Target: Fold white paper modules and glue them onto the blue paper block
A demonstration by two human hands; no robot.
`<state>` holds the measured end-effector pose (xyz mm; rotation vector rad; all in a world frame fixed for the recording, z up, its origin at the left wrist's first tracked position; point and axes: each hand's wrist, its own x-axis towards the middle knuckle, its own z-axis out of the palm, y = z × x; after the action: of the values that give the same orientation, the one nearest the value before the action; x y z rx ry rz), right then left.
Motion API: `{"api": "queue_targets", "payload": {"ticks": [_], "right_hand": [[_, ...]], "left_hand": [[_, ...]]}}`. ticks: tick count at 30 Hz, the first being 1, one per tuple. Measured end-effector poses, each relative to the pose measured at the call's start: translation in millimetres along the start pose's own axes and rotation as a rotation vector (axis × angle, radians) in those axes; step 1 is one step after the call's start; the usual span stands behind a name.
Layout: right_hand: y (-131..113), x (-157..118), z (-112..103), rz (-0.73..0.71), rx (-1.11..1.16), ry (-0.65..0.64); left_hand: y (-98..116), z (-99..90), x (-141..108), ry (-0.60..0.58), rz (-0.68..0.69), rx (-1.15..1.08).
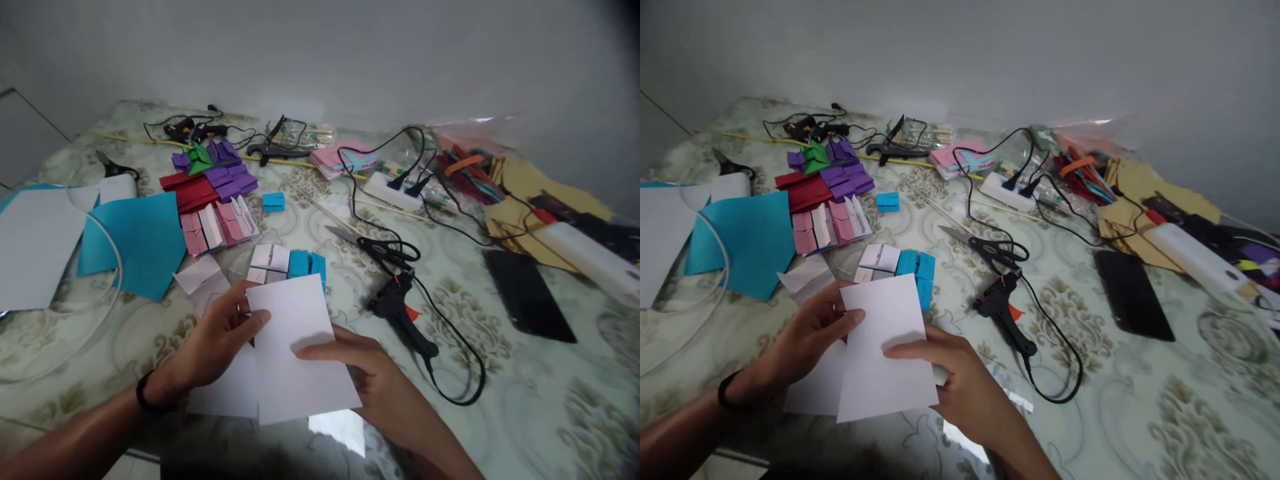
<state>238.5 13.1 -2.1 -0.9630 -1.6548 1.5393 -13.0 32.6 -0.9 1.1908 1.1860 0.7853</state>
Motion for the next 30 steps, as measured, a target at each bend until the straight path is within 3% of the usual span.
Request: {"api": "queue_targets", "payload": {"ticks": [5, 11, 15, 17, 21, 23, 27, 30], "right_hand": [[0, 0, -6, 0.028, -0.017, 0.033], [8, -2, -1, 0.129, -0.087, 0.3], [14, -1, 8, 0.091, -0.187, 0.264], [12, -1, 8, 0.072, -0.153, 0.245], [1, -2, -4, 0.09, 0.067, 0.229], [-6, -5, -13, 0.134, 0.172, 0.186], [-15, -11, -24, 0.254, 0.226, 0.142], [-12, -10, -23, 0.225, 0.169, 0.147]], "left_hand": [[3, -1.5, 1, -0.009, -0.013, -0.045], [-5, -0.1, 6, 0.17, -0.003, -0.214], [-8, 6.0, 2, 0.201, -0.028, -0.257], [-6, 6.3, -1, 0.151, -0.046, -0.226], [4, -5.3, -6, -0.159, -0.02, -0.207], [9, -13.7, -7, -0.252, 0.046, -0.13], [12, -22.9, -5, -0.299, 0.259, 0.176], [7, -21.8, -3, -0.264, 0.374, 0.355]]}}
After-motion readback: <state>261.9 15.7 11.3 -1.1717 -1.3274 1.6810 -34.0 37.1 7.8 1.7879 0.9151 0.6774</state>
